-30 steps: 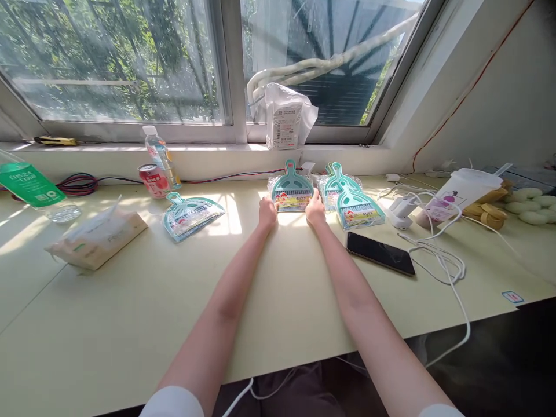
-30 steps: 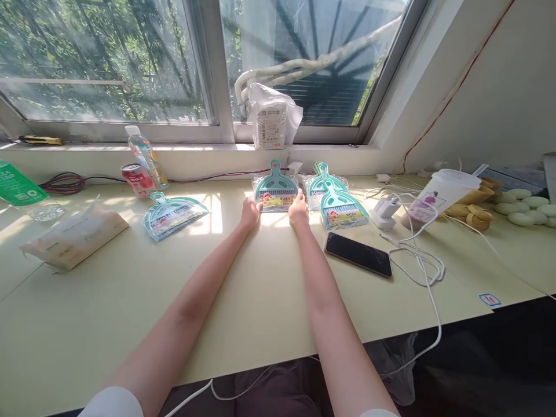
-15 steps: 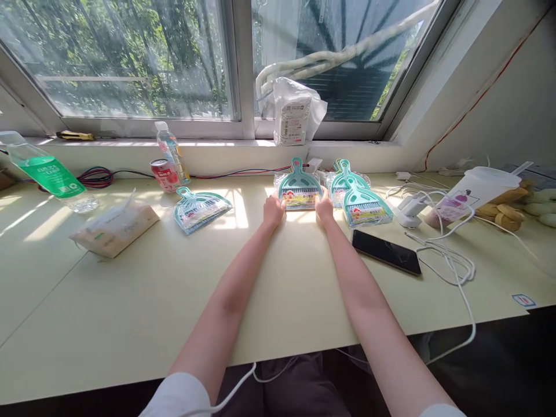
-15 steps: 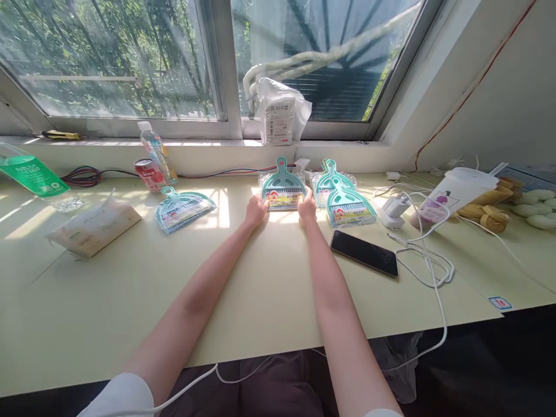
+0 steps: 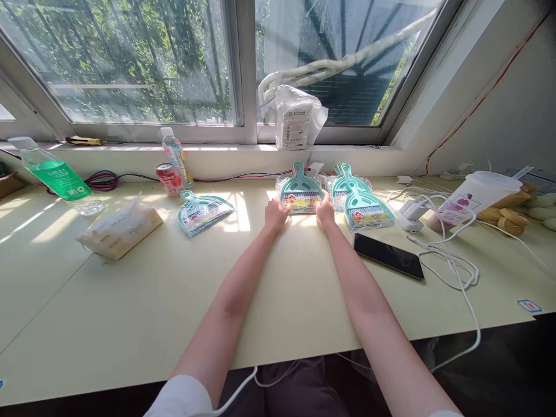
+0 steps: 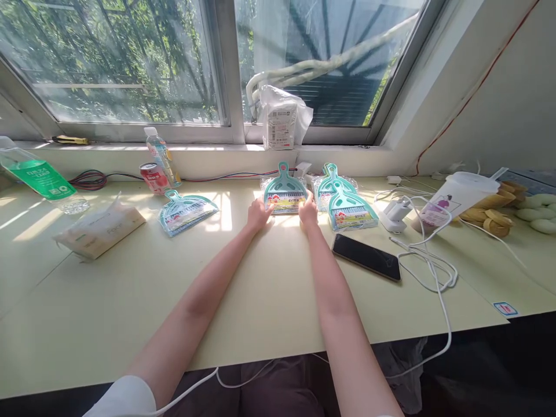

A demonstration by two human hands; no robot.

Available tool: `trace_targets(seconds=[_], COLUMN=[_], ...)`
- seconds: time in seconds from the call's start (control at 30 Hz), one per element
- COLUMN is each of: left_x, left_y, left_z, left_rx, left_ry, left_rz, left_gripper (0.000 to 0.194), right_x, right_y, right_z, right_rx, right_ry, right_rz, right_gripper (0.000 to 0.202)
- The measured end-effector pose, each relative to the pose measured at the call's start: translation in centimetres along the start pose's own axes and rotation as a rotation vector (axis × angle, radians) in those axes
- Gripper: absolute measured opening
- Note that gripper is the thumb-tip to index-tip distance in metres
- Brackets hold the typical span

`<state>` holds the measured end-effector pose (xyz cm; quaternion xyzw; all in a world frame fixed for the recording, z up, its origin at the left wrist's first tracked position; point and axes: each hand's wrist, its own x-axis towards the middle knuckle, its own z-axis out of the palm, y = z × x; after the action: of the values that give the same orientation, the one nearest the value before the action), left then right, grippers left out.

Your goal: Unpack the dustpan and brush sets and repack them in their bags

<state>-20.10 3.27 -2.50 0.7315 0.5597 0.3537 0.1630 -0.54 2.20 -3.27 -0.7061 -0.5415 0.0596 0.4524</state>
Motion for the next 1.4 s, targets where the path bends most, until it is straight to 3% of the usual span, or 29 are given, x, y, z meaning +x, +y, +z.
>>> trace_targets(seconds=[0.33,0.47,0.57,0.63,0.77,0.83,1.0,1.13,1.2,1.3,1.37,1.4], left_x=[-0.2,-0.3,-0.4,-0.4,-0.5,-0.4,-0.4,-1.0,-1.5,-2.6,-3.8,-4.8], left_y=[0.4,0.6,0.7,0.7,0.7,0.7,0.7,1.1,1.7,2.9,3.8,4.1], left_z=[-0.3,-0.5,-0.6,-0.6,-0.5,-0.5,-0.6,-0.7,-1.1,-3.1,-5.7,-7.5], left_rx=[0.068,0.129,0.161,0.173,0.215,0.233,0.237,0.187,0.130,-0.028,-0.149,-0.197], left_ry=[-0.032,-0.046,-0.047,-0.046,-0.040,-0.038,-0.044,-0.027,0.050,0.290,0.412,0.416], left_rz=[-0.028,-0.032,-0.029,-0.027,-0.014,-0.009,-0.016,-0.042,-0.053,-0.015,0.062,0.132], left_gripper=[0.056,0.054,0.052,0.051,0.054,0.055,0.053,0.058,0.061,0.050,0.040,0.035], right_x=[0.1,-0.4,-1.3,-2.0,-3.2,-3.6,-4.7,-5.8,-6.0,-6.0,-6.0,-6.0], right_y=[0.6,0.2,-1.2,-2.5,-4.5,-4.6,-3.6,-3.2,-3.3,-3.5,-3.6,-3.6], right_z=[0.4,0.2,-0.3,-0.4,0.1,0.5,0.5,0.2,0.1,0.1,0.1,0.1], right_rx=[-0.028,-0.092,-0.287,-0.430,-0.533,-0.491,-0.432,-0.409,-0.401,-0.402,-0.406,-0.405], right_ry=[0.016,0.091,0.182,0.128,-0.190,-0.222,-0.145,-0.171,-0.175,-0.185,-0.192,-0.195], right_rz=[-0.049,-0.162,-0.300,-0.443,-0.671,-0.638,-0.407,-0.414,-0.405,-0.391,-0.383,-0.382], right_gripper=[0.061,0.065,0.060,0.050,0.034,0.030,0.037,0.047,0.049,0.051,0.052,0.052])
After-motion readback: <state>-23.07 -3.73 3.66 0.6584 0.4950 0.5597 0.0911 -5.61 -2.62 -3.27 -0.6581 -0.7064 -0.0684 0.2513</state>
